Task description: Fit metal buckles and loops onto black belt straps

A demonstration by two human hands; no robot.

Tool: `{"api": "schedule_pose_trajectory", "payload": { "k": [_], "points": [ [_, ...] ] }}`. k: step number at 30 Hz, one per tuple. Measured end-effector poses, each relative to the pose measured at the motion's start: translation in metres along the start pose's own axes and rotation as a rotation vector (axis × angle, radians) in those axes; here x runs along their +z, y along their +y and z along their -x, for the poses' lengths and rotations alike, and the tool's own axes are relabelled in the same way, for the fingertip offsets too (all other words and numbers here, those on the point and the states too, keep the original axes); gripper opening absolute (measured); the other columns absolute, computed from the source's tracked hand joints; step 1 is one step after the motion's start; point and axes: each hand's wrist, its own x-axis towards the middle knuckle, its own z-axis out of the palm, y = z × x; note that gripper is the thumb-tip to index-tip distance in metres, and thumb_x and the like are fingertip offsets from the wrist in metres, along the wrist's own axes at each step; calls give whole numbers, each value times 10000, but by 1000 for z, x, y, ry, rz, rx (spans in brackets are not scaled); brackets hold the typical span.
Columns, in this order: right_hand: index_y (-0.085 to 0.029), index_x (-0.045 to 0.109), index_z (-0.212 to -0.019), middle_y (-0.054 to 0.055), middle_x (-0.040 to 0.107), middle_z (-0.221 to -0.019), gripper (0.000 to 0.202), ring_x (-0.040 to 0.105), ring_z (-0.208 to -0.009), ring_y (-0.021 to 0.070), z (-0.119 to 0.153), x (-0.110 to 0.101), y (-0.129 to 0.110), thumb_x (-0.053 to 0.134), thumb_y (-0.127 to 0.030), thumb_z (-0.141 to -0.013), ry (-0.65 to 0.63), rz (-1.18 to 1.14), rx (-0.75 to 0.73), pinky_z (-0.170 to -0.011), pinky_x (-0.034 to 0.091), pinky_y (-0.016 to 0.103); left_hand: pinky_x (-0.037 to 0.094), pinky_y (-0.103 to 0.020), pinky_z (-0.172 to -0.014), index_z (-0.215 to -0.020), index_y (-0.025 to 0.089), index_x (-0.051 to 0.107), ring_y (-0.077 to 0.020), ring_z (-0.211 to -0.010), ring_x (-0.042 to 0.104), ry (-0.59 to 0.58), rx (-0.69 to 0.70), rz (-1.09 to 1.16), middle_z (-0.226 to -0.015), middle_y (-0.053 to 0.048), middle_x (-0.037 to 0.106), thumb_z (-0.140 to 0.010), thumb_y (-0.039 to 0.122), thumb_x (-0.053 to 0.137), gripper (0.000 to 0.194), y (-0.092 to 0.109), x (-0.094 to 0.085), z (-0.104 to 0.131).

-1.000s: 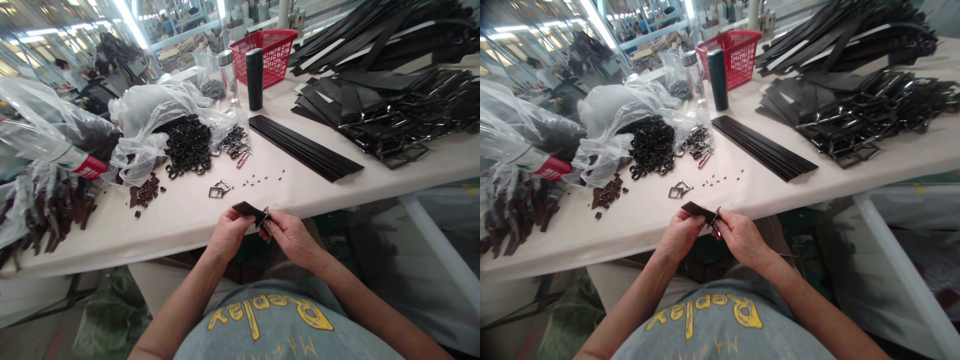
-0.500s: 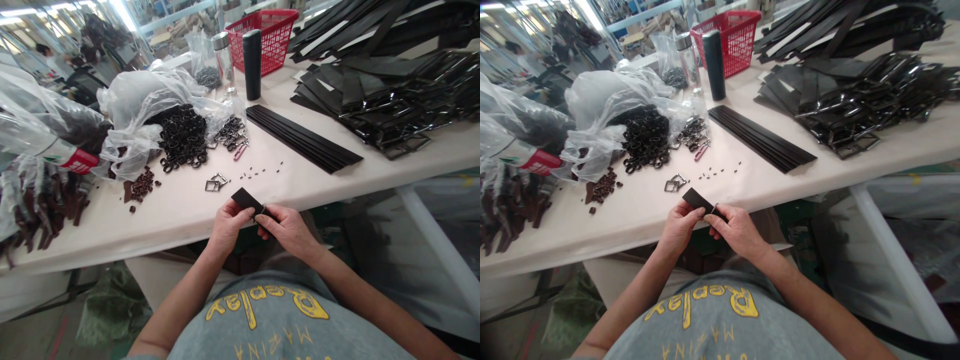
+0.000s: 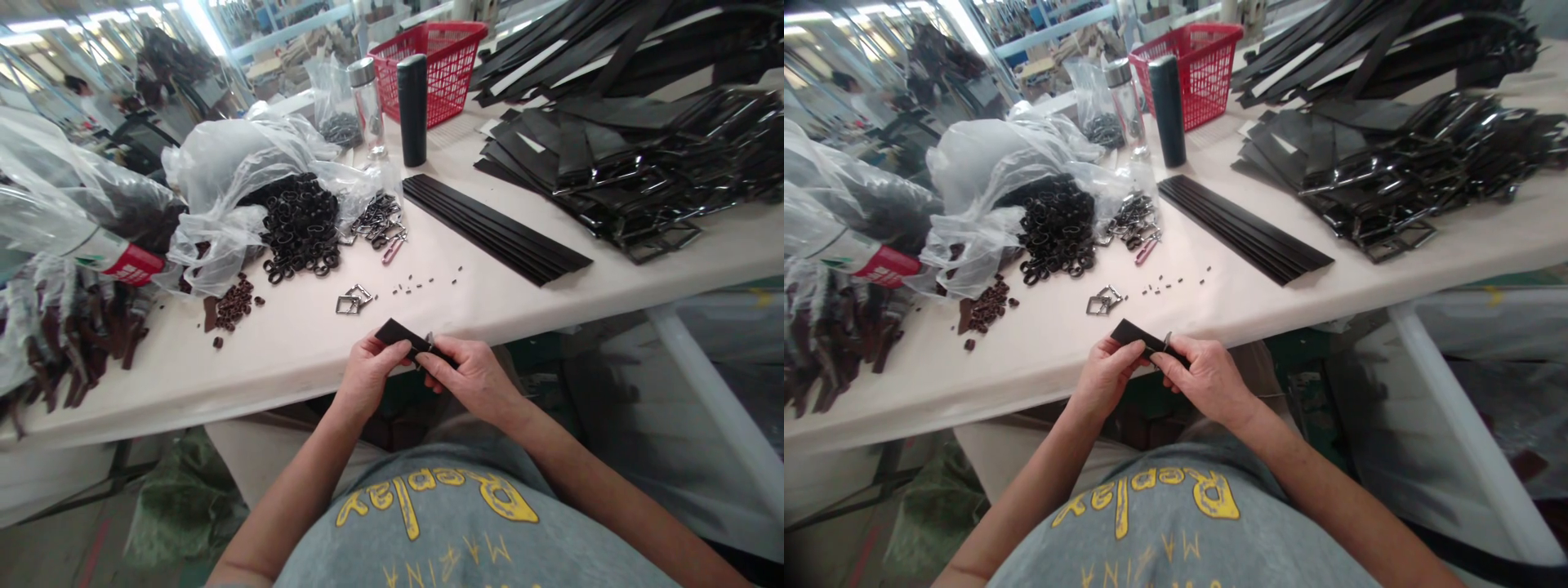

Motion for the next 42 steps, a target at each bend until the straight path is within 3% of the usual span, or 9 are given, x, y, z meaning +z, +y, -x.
{"api": "schedule_pose_trajectory", "payload": {
  "k": [6,13,20,25,29,31,34,39,42],
  "points": [
    [-198,621,-752,-4,669,-625,293,635,-553,135,1,2,1,551,-415,-937,1,75,-5,-533,452,217,488,-231,-675,-811,132,727,-124,-700,616,-51,-34,-38,-760,-8,717,-640,245,816,223,3,-5,-2],
    [-195,607,-755,-4,667,-644,291,621,-557,125,1,-1,1,537,-400,-950,0,63,-40,-548,447,221,495,-216,-697,-817,148,735,-107,-695,621,-123,44,-84,-767,4,734,-693,238,817,174,0,-12,-3],
    [-181,608,-825,7,664,-713,278,612,-627,121,3,-10,-3,479,-371,-981,-173,-24,-123,-597,466,224,525,-241,-682,-788,155,712,-123,-664,638,-158,89,-182,-736,-3,733,-696,300,837,213,9,-11,3],
    [-186,580,-762,-1,663,-679,266,607,-590,113,3,-8,-3,491,-327,-970,-107,43,-85,-584,451,228,514,-234,-660,-791,175,669,-118,-652,605,27,296,-310,-710,20,680,-685,315,820,231,-4,-8,3],
    [-196,563,-714,-3,665,-645,283,613,-556,114,5,-2,-5,503,-335,-953,-83,29,-39,-554,450,223,480,-226,-634,-893,205,656,-112,-622,582,153,485,-630,-710,33,657,-771,311,750,187,-13,-9,3],
    [-201,547,-701,-7,664,-621,288,616,-530,115,5,3,-6,509,-350,-945,-41,-7,5,-537,456,219,473,-234,-640,-889,214,669,-120,-623,586,174,603,-797,-716,22,670,-802,292,714,125,-12,-9,3],
    [-208,544,-713,-13,657,-594,282,611,-498,124,5,9,-8,513,-380,-935,26,-70,67,-503,459,220,479,-252,-679,-882,231,719,-143,-671,617,113,738,-945,-746,-16,698,-861,253,646,79,-7,-8,8],
    [-213,547,-709,-12,636,-578,270,593,-506,140,3,6,-11,521,-384,-917,98,-81,55,-493,454,232,506,-297,-843,-1069,246,763,-205,-924,670,-73,704,-771,-1040,-92,731,-897,347,623,243,-3,-7,24],
    [-213,553,-719,-9,634,-585,285,589,-523,147,4,2,-11,509,-400,-930,50,-47,38,-514,456,242,507,-304,-814,-942,225,783,-200,-889,655,-53,541,-531,-967,-87,718,-907,422,603,269,-4,-6,29]
  ]
}}
